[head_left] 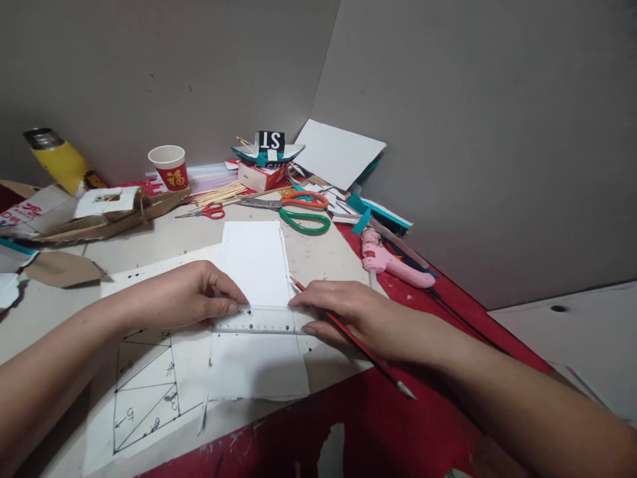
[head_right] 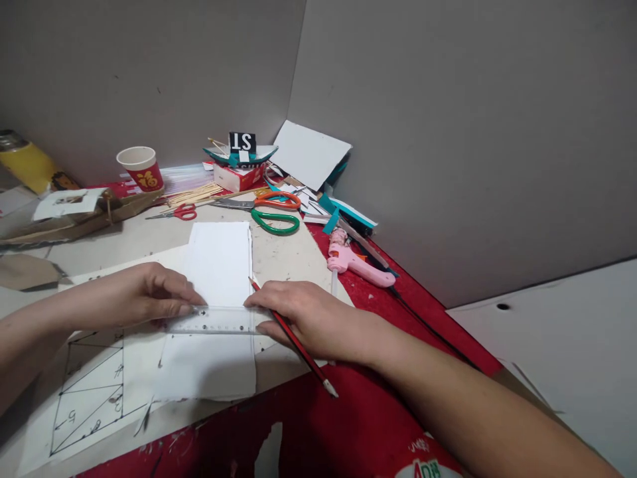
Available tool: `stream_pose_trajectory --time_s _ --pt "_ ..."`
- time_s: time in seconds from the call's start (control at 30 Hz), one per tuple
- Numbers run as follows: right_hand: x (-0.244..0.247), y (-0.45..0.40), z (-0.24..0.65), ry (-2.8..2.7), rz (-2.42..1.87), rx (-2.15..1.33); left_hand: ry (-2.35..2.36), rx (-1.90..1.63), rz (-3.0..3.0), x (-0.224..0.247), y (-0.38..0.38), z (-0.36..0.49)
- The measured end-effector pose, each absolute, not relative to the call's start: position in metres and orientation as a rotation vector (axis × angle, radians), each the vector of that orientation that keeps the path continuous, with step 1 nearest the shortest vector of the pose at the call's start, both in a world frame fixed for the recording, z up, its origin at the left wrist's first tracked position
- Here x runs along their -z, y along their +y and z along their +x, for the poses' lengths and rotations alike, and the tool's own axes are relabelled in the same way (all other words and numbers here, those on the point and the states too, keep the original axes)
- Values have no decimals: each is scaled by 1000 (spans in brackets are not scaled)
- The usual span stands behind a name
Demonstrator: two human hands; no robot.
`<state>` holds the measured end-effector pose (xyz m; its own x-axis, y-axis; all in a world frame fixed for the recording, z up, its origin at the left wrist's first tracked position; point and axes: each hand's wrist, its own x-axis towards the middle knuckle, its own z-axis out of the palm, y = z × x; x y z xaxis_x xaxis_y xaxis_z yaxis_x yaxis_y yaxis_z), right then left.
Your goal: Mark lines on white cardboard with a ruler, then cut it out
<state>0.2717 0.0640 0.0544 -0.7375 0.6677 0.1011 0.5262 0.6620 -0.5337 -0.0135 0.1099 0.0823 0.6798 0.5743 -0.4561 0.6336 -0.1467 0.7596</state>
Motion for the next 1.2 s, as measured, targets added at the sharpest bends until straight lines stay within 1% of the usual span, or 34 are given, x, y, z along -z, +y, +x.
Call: stream_pose_trajectory --time_s 0.23,0.47,0.8,1.2 --pt "-54 65 271 -2625 -971 -684 941 74 2021 -80 108 -10" --pt "-52 67 274 -2623 -983 -610 1052 95 2016 -78 109 -10" --pt "-53 68 277 -2649 -1002 -593 1027 67 2015 -74 109 -9" --pt "-55 69 277 -2675 -981 -568 1017 106 2107 -81 106 -5"
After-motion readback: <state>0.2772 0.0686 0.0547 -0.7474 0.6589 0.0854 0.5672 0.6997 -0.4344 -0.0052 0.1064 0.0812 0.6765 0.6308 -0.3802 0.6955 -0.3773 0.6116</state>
